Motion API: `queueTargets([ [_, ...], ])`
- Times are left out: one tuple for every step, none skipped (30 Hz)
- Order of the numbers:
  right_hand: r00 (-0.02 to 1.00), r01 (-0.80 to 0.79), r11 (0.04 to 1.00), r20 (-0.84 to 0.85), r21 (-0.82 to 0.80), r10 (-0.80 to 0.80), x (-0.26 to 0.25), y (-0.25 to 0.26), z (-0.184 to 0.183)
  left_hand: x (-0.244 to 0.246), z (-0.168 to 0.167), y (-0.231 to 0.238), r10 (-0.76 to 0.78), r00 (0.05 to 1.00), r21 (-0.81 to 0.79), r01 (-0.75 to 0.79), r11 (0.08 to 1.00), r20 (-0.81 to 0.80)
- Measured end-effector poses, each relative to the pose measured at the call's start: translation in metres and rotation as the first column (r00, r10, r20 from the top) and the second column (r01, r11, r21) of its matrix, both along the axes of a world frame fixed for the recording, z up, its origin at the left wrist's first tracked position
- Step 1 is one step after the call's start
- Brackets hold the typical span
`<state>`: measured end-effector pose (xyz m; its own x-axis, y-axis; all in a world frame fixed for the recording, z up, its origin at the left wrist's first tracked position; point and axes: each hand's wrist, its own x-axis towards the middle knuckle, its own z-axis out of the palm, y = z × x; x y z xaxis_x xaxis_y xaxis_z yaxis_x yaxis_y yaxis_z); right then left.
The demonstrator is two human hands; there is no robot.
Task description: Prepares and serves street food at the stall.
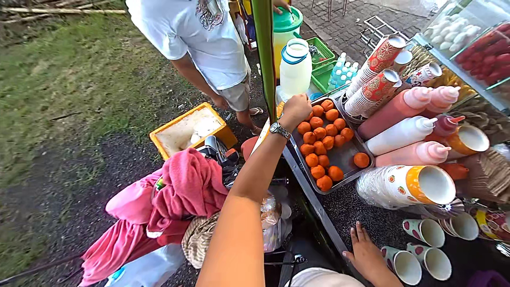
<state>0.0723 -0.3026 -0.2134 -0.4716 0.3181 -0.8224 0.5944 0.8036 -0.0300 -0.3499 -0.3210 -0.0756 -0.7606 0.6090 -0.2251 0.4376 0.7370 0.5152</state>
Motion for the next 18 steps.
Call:
queueTargets([
  [1.000, 0.007, 1.000, 0.002, -0.003, -0.007, 0.000, 0.000, 0.000, -0.003, -0.001, 0.003, 0.004, 1.000, -0.010, -0.004, 1.000, 0.004],
  [1.000, 0.012, 1.000, 0.008, -0.005, -0.012, 0.000, 0.000, 0.000, -0.005, -0.003, 0.008, 0.008, 1.000, -0.019, -0.008, 1.000, 0.006],
  [1.000, 0.018, 1.000, 0.017, -0.010, -0.017, 0.000, 0.000, 0.000, -0.008, -0.003, 0.012, 0.011, 1.000, -0.024, -0.011, 1.000, 0.009],
  [1.000, 0.023, 1.000, 0.020, -0.016, -0.023, 0.000, 0.000, 0.000, -0.010, -0.004, 0.016, 0.014, 1.000, -0.027, -0.014, 1.000, 0.010],
  [1.000, 0.026, 0.999, 0.017, -0.020, -0.026, 0.000, 0.001, -0.001, -0.013, -0.004, 0.020, 0.016, 1.000, -0.028, -0.015, 0.999, 0.007],
  [1.000, 0.030, 0.999, 0.008, -0.022, -0.030, 0.001, 0.001, -0.001, -0.014, -0.005, 0.024, 0.014, 1.000, -0.028, -0.014, 1.000, 0.001],
  [0.999, 0.037, 0.999, -0.002, -0.028, -0.038, 0.002, 0.001, -0.001, -0.016, -0.006, 0.028, 0.008, 1.000, -0.028, -0.008, 1.000, -0.005],
  [0.999, 0.047, 0.998, -0.014, -0.034, -0.047, 0.003, 0.001, -0.001, -0.017, -0.008, 0.031, 0.000, 1.000, -0.025, -0.001, 1.000, -0.007],
  [0.998, 0.055, 0.998, -0.023, -0.040, -0.056, 0.004, 0.001, -0.001, -0.017, -0.009, 0.034, -0.006, 1.000, -0.024, 0.006, 1.000, -0.005],
  [0.998, 0.062, 0.997, -0.031, -0.047, -0.063, 0.005, 0.001, -0.001, -0.017, -0.011, 0.037, -0.011, 1.000, -0.023, 0.011, 1.000, -0.007],
  [0.997, 0.065, 0.996, -0.040, -0.053, -0.067, 0.006, 0.001, -0.002, -0.018, -0.013, 0.040, -0.013, 1.000, -0.024, 0.013, 1.000, -0.008],
  [0.996, 0.068, 0.996, -0.053, -0.058, -0.071, 0.007, 0.001, -0.003, -0.018, -0.015, 0.042, -0.013, 1.000, -0.024, 0.013, 1.000, -0.006],
  [0.995, 0.072, 0.995, -0.061, -0.063, -0.076, 0.008, 0.001, -0.003, -0.017, -0.017, 0.045, -0.015, 1.000, -0.032, 0.015, 0.999, 0.000],
  [0.995, 0.075, 0.995, -0.065, -0.068, -0.079, 0.008, 0.002, -0.003, -0.016, -0.018, 0.047, -0.018, 1.000, -0.040, 0.018, 0.999, 0.004],
  [0.995, 0.077, 0.994, -0.064, -0.072, -0.082, 0.008, 0.002, -0.003, -0.015, -0.018, 0.049, -0.020, 1.000, -0.048, 0.020, 0.999, 0.005],
  [0.995, 0.078, 0.995, -0.062, -0.070, -0.082, 0.007, 0.002, -0.003, -0.013, -0.018, 0.050, -0.021, 1.000, -0.054, 0.021, 0.998, 0.005],
  [0.995, 0.076, 0.995, -0.062, -0.067, -0.081, 0.007, 0.001, -0.003, -0.012, -0.018, 0.050, -0.021, 1.000, -0.056, 0.021, 0.998, 0.009],
  [0.995, 0.077, 0.995, -0.061, -0.062, -0.081, 0.007, 0.001, -0.003, -0.011, -0.018, 0.051, -0.020, 1.000, -0.057, 0.021, 0.998, 0.007],
])
